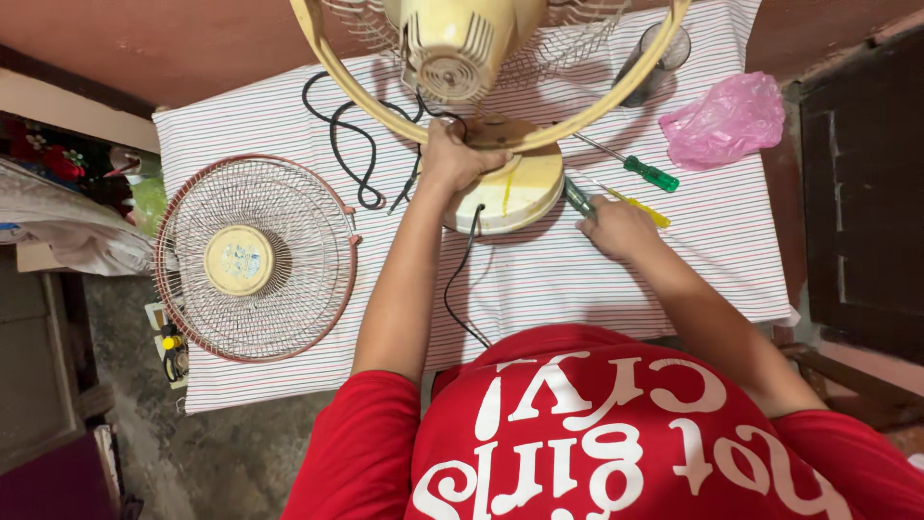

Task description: The person disassembles a table fan by removing the front grille, fan blades, and rear housing. They use a screwdriver to loosen screws on the motor housing and base, then reassemble the fan components and secure the screws.

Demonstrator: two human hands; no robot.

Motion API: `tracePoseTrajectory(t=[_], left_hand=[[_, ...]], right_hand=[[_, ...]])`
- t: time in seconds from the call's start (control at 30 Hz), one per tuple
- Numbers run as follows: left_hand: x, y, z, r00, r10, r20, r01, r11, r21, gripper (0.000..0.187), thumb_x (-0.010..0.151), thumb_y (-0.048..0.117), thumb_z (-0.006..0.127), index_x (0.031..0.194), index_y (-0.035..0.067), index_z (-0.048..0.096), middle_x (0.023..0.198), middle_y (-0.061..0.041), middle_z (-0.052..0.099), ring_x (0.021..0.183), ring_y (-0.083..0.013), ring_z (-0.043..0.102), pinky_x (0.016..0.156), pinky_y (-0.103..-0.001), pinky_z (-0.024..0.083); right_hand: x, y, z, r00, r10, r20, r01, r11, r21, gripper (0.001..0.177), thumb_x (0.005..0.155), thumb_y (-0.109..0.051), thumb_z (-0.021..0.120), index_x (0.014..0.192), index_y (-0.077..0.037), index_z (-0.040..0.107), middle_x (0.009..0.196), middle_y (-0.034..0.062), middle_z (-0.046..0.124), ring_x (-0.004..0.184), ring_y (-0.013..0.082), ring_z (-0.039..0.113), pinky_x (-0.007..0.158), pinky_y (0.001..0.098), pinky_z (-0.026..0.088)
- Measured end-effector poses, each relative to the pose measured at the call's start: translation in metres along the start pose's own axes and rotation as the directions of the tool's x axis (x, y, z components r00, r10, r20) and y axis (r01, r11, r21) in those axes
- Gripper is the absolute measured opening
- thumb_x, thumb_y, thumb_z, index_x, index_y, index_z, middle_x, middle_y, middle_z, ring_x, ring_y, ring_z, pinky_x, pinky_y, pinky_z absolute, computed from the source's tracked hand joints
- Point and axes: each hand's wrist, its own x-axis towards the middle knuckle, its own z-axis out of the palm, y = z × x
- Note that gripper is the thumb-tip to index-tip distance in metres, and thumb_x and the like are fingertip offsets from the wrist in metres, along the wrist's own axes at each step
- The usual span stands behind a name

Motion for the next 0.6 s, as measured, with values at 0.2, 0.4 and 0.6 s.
tracePoseTrajectory(t=[0.2, 0.4, 0.6], left_hand=[[0.0, -0.018, 0.007, 0.989, 0.14, 0.037, -0.138, 0.989, -0.051, 0.092, 0.046, 0.026, 0.099, 0.123, 0.004, 0.054, 0.114, -0.011, 0.072, 0.103, -0.0211, 0.071, 0.089, -0.03, 0.059], [-0.002, -0.021, 0.009, 0.963, 0.267, -0.013, -0.264, 0.957, 0.117, 0.093, 0.042, 0.032, 0.101, 0.122, 0.006, 0.062, 0.114, -0.008, 0.072, 0.103, -0.0215, 0.07, 0.087, -0.033, 0.057], [-0.004, -0.001, 0.008, 0.994, 0.105, -0.008, -0.1, 0.968, 0.228, 0.084, 0.044, 0.041, 0.095, 0.116, 0.008, 0.069, 0.116, -0.008, 0.069, 0.105, -0.0234, 0.071, 0.092, -0.034, 0.057]], right_hand=[[-0.003, -0.004, 0.002, 0.944, -0.118, -0.307, 0.142, 0.988, 0.057, 0.043, 0.084, -0.034, 0.075, 0.113, -0.005, 0.063, 0.104, 0.022, 0.069, 0.096, 0.0424, 0.067, 0.08, 0.0534, 0.052], [-0.01, -0.039, -0.027, 0.514, -0.427, -0.744, 0.535, 0.838, -0.111, 0.023, 0.092, -0.018, 0.08, 0.103, -0.005, 0.064, 0.094, 0.0135, 0.065, 0.086, 0.0346, 0.061, 0.077, 0.047, 0.049], [-0.009, -0.093, -0.062, 0.317, -0.597, -0.737, 0.664, 0.694, -0.277, 0.021, 0.091, -0.009, 0.076, 0.108, -0.006, 0.064, 0.103, 0.0113, 0.064, 0.097, 0.0337, 0.061, 0.088, 0.0445, 0.051]])
